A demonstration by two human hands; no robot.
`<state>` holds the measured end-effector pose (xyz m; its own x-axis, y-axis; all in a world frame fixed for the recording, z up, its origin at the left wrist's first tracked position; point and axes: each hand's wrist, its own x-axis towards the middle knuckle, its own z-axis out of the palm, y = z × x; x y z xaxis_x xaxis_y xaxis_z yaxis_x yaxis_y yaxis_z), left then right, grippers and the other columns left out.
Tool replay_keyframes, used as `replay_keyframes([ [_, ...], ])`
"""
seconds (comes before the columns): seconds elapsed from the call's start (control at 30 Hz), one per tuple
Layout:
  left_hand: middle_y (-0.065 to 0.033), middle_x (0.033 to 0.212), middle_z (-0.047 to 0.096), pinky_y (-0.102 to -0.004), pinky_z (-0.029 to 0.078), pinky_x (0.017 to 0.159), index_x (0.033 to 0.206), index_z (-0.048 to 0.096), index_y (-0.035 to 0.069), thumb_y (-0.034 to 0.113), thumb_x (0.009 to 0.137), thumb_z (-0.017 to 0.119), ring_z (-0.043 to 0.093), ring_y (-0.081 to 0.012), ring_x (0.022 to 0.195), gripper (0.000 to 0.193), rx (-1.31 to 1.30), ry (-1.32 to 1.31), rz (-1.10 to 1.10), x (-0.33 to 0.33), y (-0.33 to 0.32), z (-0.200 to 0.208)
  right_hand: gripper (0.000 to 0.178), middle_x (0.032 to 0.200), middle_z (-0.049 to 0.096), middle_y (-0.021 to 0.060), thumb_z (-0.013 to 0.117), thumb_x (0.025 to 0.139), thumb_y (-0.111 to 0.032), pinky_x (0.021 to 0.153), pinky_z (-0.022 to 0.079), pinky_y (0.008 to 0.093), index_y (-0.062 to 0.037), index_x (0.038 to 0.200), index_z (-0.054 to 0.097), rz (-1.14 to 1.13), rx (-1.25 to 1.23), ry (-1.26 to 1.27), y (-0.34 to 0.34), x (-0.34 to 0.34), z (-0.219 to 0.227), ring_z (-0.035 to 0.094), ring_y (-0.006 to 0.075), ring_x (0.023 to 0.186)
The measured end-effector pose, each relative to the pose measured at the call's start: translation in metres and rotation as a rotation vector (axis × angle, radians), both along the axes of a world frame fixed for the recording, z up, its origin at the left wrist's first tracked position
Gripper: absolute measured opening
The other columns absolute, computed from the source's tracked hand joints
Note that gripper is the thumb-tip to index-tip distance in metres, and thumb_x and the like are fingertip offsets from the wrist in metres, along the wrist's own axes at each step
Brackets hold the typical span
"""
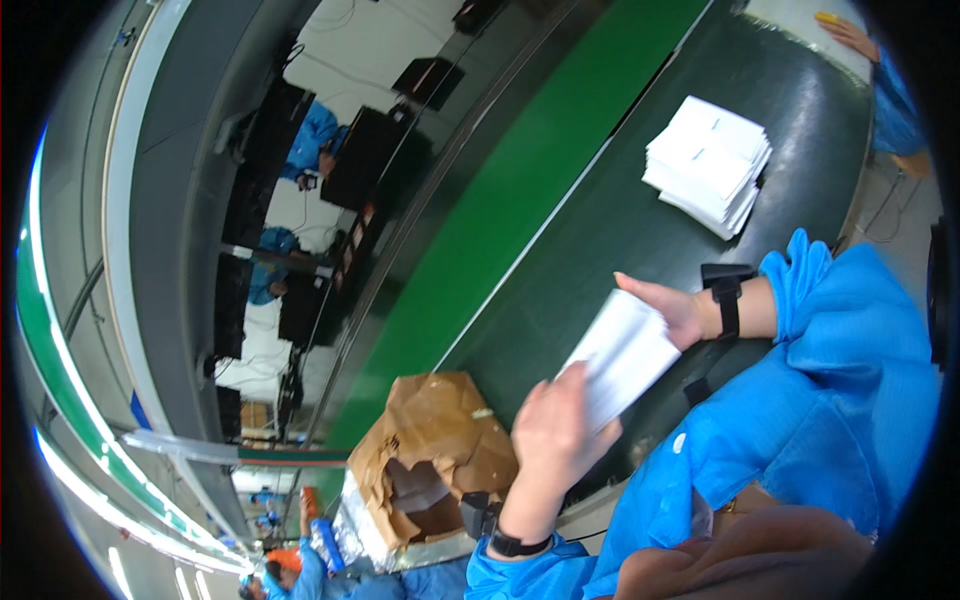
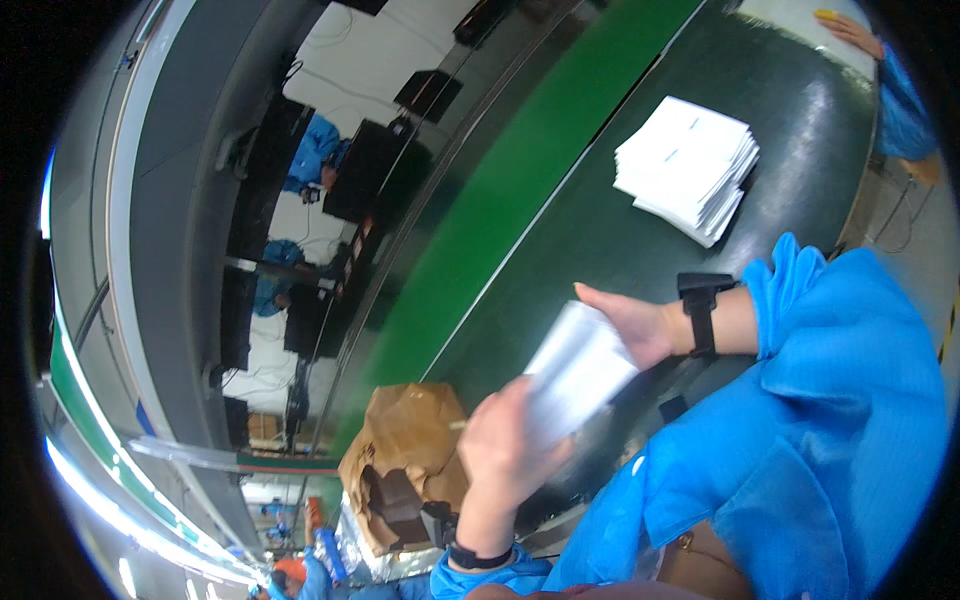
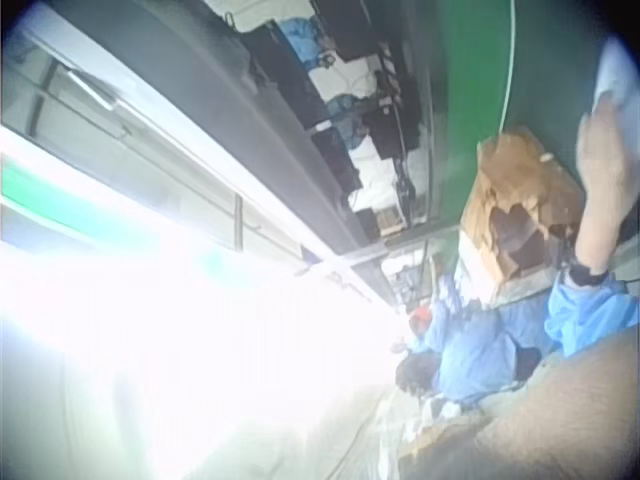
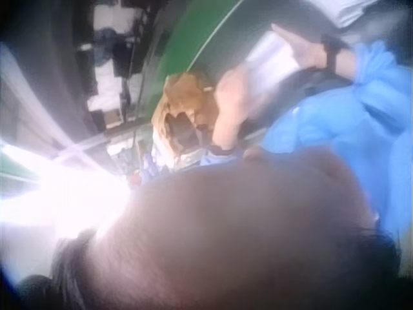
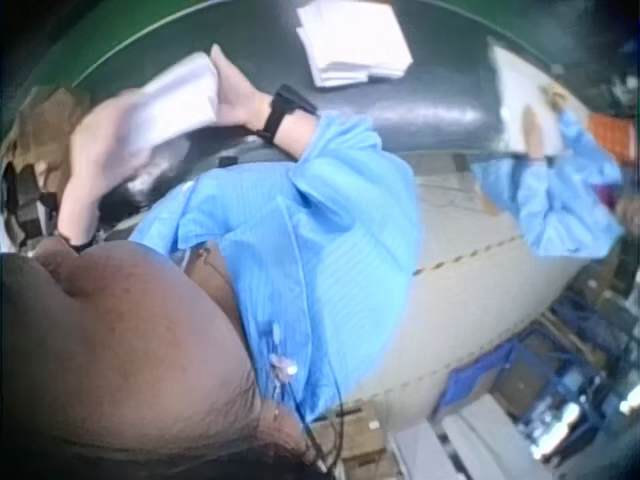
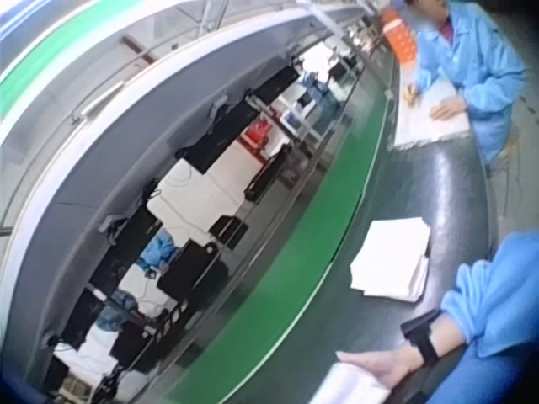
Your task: Sorting and counting white rectangular items (possibly envelopes or small product boxes) and then placing them into plastic shipping bags.
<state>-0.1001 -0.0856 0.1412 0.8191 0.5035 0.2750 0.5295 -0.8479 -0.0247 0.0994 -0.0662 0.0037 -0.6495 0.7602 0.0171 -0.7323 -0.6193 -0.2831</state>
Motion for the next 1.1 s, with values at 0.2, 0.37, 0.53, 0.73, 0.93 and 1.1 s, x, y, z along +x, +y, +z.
replay_keyframes([
  [0.2, -0.004, 0.111, 0.057, -0.0477, 0.023, 0.101, 0.102, 0.048, 0.011, 0.013, 0.063, 0.066, 0.053, -0.0202, 0.102, 0.043, 0.316, -0.083, -0.271, 0.021, 0.045, -0.072, 0.056, 0.121, 0.05, 0.0161, 0.036, 0.088, -0.042, 0.097, 0.035, 0.0374, 0.0029, 0.118, 0.049, -0.325, 0.072, -0.009, -0.019, 0.035, 0.009, 0.049, 0.0269, 0.11],
  [0.37, -0.0007, 0.116, 0.054, -0.0491, 0.018, 0.102, 0.111, 0.04, 0.016, 0.012, 0.074, 0.059, 0.049, -0.0207, 0.109, 0.041, 0.447, -0.317, -0.181, 0.036, 0.08, -0.121, 0.049, 0.118, 0.051, 0.0144, 0.044, 0.086, -0.031, 0.093, 0.038, 0.0324, 0.0026, 0.121, 0.044, -0.605, 0.221, -0.269, -0.01, 0.041, -0.01, 0.048, 0.0224, 0.11],
  [0.53, -0.0016, 0.116, 0.053, -0.0491, 0.019, 0.102, 0.108, 0.04, 0.015, 0.006, 0.071, 0.058, 0.046, -0.0229, 0.112, 0.042, 0.422, -0.203, -0.044, 0.027, 0.105, -0.142, 0.046, 0.113, 0.052, 0.0124, 0.055, 0.084, -0.021, 0.091, 0.039, 0.0304, 0.0042, 0.121, 0.042, -0.598, 0.225, -0.72, -0.002, 0.034, -0.014, 0.05, 0.0185, 0.104],
  [0.73, -0.0106, 0.124, 0.044, -0.0489, 0.02, 0.101, 0.116, 0.039, 0.011, 0.002, 0.07, 0.056, 0.039, -0.029, 0.118, 0.049, 0.309, -0.224, 0.133, 0.038, 0.098, -0.141, 0.055, 0.108, 0.054, 0.0207, 0.066, 0.075, -0.026, 0.085, 0.042, 0.0358, 0.0032, 0.117, 0.045, -0.632, 0.599, -1.363, -0.012, 0.027, -0.007, 0.053, 0.0311, 0.1],
  [0.93, -0.0195, 0.13, 0.034, -0.0423, 0.023, 0.102, 0.128, 0.029, -0.003, 0.003, 0.078, 0.051, 0.032, -0.0321, 0.122, 0.055, -0.322, -0.7, 0.349, 0.032, 0.084, -0.135, 0.054, 0.11, 0.053, 0.0204, 0.067, 0.072, -0.021, 0.085, 0.042, 0.0364, 0.0017, 0.116, 0.045, -0.761, 0.725, -1.479, -0.014, 0.028, -0.004, 0.053, 0.0319, 0.1],
  [1.1, -0.0222, 0.135, 0.024, -0.0384, 0.021, 0.103, 0.135, 0.008, -0.004, 0.01, 0.086, 0.04, 0.027, -0.0289, 0.125, 0.06, -0.873, -0.99, 0.142, 0.062, 0.048, -0.146, 0.053, 0.112, 0.051, 0.0202, 0.064, 0.074, -0.014, 0.088, 0.041, 0.0364, 0.0022, 0.119, 0.042, -0.782, 0.598, -1.378, -0.026, 0.023, 0.0, 0.052, 0.0312, 0.103],
])
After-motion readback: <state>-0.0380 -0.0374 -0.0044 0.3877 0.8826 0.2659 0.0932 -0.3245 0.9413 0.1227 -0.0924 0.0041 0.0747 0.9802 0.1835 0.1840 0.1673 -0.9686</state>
